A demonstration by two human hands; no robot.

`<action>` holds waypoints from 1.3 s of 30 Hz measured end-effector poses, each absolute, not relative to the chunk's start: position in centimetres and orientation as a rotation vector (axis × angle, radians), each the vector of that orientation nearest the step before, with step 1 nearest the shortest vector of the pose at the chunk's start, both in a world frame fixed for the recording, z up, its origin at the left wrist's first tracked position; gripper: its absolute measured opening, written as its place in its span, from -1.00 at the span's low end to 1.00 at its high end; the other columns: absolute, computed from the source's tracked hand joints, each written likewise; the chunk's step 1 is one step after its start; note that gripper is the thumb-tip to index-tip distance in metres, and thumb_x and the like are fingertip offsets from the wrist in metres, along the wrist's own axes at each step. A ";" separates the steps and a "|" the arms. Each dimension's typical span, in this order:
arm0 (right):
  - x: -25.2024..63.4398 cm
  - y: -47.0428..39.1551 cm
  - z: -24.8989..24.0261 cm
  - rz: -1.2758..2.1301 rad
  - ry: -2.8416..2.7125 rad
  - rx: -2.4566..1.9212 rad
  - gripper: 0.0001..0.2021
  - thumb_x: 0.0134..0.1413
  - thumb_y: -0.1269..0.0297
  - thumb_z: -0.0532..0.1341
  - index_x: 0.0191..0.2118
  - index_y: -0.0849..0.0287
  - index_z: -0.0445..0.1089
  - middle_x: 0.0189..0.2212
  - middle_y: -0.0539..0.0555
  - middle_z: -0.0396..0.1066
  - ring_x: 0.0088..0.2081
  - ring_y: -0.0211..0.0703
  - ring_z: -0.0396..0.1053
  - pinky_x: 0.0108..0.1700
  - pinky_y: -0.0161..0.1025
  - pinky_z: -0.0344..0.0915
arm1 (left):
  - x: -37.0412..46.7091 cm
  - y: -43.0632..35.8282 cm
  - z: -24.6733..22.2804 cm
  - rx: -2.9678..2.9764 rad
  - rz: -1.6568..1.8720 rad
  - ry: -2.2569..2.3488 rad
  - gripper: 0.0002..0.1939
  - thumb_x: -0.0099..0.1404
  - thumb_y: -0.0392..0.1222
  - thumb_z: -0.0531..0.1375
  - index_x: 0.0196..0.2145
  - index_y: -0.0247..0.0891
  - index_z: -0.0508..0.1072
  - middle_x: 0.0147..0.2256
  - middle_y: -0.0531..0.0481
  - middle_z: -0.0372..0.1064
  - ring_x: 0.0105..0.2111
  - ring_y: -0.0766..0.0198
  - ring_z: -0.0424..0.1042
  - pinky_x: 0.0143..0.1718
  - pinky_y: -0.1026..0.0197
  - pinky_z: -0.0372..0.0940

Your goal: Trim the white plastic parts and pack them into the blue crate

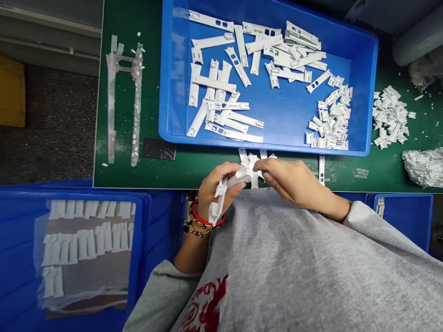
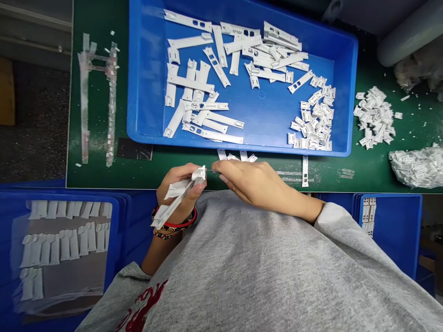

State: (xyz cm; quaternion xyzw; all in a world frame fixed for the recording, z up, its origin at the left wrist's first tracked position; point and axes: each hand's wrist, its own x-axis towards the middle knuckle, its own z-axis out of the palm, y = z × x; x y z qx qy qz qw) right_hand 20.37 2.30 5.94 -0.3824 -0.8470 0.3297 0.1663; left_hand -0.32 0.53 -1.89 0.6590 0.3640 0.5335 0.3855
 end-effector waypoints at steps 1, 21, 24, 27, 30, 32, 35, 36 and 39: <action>20.3 2.4 6.0 0.903 -2.442 -1.085 -0.72 0.44 0.29 -0.14 -0.02 0.18 0.27 -0.28 0.08 0.42 -0.34 -0.21 0.32 -0.33 -0.28 0.20 | -0.3 0.6 -1.7 1.690 1.371 0.904 -0.81 0.38 -0.18 0.22 -0.07 -0.23 0.45 -0.38 0.05 0.42 -0.49 0.38 0.30 -0.48 0.30 0.22; 19.9 2.6 6.9 0.911 -2.379 -1.049 -0.64 0.46 0.18 -0.13 0.02 0.16 0.36 -0.29 0.09 0.30 -0.25 -0.13 0.26 -0.20 -0.19 0.25 | -0.4 0.4 -2.1 1.624 1.441 0.819 -0.74 0.36 -0.21 0.24 -0.01 -0.26 0.47 -0.36 0.02 0.42 -0.48 0.39 0.28 -0.48 0.29 0.20; 19.8 2.5 7.1 0.884 -2.395 -1.068 -0.65 0.46 0.19 -0.11 0.02 0.14 0.37 -0.28 0.09 0.30 -0.24 -0.12 0.25 -0.19 -0.18 0.23 | -0.4 0.2 -2.3 1.603 1.473 0.802 -0.71 0.33 -0.25 0.26 0.01 -0.25 0.47 -0.35 0.02 0.43 -0.48 0.38 0.28 -0.49 0.29 0.19; 19.5 2.5 7.0 0.725 -2.419 -1.122 -0.68 0.45 0.21 -0.08 0.03 0.11 0.38 -0.27 0.09 0.28 -0.23 -0.12 0.23 -0.20 -0.17 0.19 | -0.4 -0.1 -2.6 1.548 1.505 0.793 -0.70 0.32 -0.27 0.27 0.01 -0.23 0.48 -0.36 0.01 0.43 -0.47 0.37 0.29 -0.50 0.28 0.19; 19.3 2.6 6.7 0.419 -2.381 -1.221 -0.74 0.42 0.25 -0.01 0.02 0.09 0.39 -0.27 0.08 0.29 -0.25 -0.12 0.22 -0.22 -0.16 0.13 | -0.2 -0.2 -2.6 1.528 1.530 0.778 -0.68 0.31 -0.28 0.29 0.02 -0.21 0.49 -0.36 0.01 0.43 -0.46 0.36 0.30 -0.51 0.28 0.19; 19.3 2.7 6.6 0.305 -2.324 -1.271 -0.76 0.41 0.26 0.01 0.01 0.10 0.39 -0.29 0.08 0.30 -0.27 -0.12 0.23 -0.23 -0.16 0.12 | -0.1 -0.2 -2.6 1.549 1.539 0.750 -0.65 0.30 -0.29 0.30 0.04 -0.21 0.50 -0.36 0.01 0.43 -0.46 0.36 0.31 -0.52 0.29 0.19; 19.3 2.5 6.7 0.448 -2.285 -1.228 -0.74 0.43 0.30 -0.06 -0.01 0.12 0.35 -0.32 0.06 0.33 -0.29 -0.16 0.26 -0.24 -0.19 0.18 | 0.1 -0.1 -2.4 1.547 1.550 0.739 -0.63 0.28 -0.29 0.32 0.05 -0.20 0.51 -0.40 0.02 0.42 -0.48 0.37 0.30 -0.54 0.30 0.17; 19.4 2.3 6.8 0.533 -2.281 -1.181 -0.72 0.43 0.32 -0.09 -0.03 0.14 0.34 -0.33 0.05 0.33 -0.31 -0.18 0.27 -0.26 -0.21 0.19 | 0.1 -0.1 -2.3 1.539 1.554 0.749 -0.63 0.27 -0.28 0.32 0.05 -0.19 0.51 -0.40 0.03 0.42 -0.49 0.37 0.29 -0.55 0.30 0.16; 19.3 1.9 7.1 0.694 -2.299 -1.047 -0.69 0.40 0.39 -0.16 -0.15 0.19 0.32 -0.38 0.03 0.34 -0.39 -0.25 0.27 -0.37 -0.29 0.16 | 0.1 0.0 -2.1 1.565 1.565 0.785 -0.62 0.27 -0.25 0.33 0.06 -0.14 0.51 -0.38 0.04 0.46 -0.51 0.37 0.29 -0.57 0.29 0.17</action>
